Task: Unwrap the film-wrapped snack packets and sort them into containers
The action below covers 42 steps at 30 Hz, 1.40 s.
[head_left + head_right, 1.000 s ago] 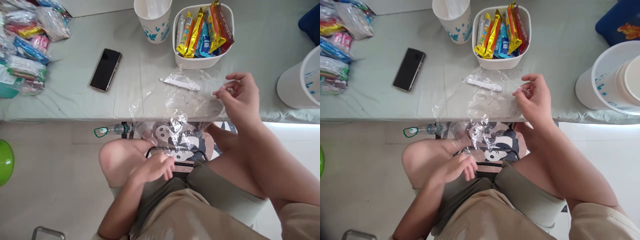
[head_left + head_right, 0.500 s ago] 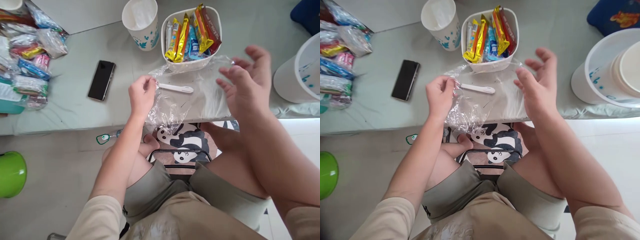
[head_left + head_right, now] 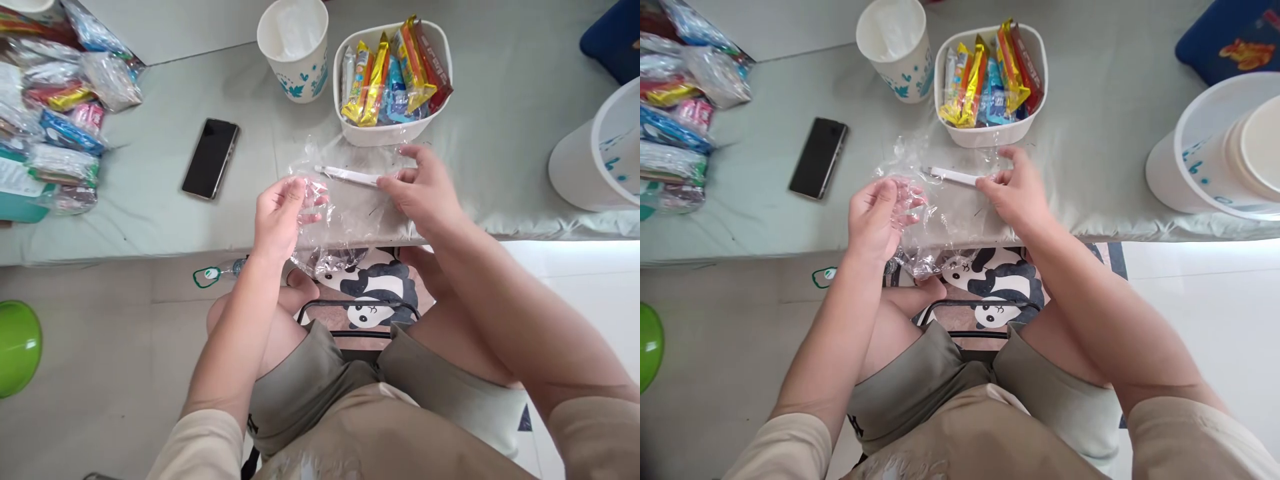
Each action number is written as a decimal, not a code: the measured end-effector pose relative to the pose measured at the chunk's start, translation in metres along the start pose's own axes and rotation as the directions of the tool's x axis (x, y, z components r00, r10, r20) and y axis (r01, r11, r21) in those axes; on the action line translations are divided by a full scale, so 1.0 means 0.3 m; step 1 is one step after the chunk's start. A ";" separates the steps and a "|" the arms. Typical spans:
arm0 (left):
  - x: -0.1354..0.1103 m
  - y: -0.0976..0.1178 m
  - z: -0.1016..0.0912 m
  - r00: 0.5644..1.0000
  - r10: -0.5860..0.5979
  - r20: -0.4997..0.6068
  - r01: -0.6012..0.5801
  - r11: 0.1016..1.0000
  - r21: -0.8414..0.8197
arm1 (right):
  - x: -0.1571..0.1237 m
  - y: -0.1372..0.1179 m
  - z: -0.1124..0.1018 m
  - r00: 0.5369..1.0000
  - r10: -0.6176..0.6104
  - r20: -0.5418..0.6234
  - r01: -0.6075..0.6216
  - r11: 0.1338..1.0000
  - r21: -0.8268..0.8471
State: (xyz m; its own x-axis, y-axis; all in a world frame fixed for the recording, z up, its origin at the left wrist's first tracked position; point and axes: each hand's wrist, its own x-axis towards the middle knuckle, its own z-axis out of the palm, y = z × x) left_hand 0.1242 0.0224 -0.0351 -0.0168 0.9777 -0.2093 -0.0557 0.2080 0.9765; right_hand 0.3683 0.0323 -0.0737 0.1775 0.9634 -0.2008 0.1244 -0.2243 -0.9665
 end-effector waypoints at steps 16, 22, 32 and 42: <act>-0.023 0.032 -0.091 0.992 -0.097 0.077 0.091 0.993 0.077 | -0.104 -0.142 -0.015 0.990 -0.098 0.106 0.062 0.952 0.300; 0.010 0.032 -0.079 0.964 -0.006 -0.268 0.013 1.000 0.022 | -0.103 -0.156 -0.023 0.998 -0.067 0.021 0.061 0.978 0.197; -0.006 0.101 -0.182 0.927 -0.344 -0.152 0.297 0.917 -0.266 | -0.082 -0.117 -0.035 0.977 -0.098 -0.188 0.137 0.969 0.204; -0.044 0.082 -0.202 0.920 -0.393 -0.010 0.392 0.916 0.091 | -0.076 -0.127 -0.042 0.981 0.085 -0.172 -0.061 0.988 0.144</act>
State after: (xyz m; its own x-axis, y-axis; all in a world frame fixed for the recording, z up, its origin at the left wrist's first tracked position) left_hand 0.0625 0.0130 -0.0113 -0.0031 0.8172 -0.5763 0.0332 0.5761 0.8167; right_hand 0.3718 0.0170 -0.0304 0.3523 0.9012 -0.2523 -0.0289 -0.2589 -0.9655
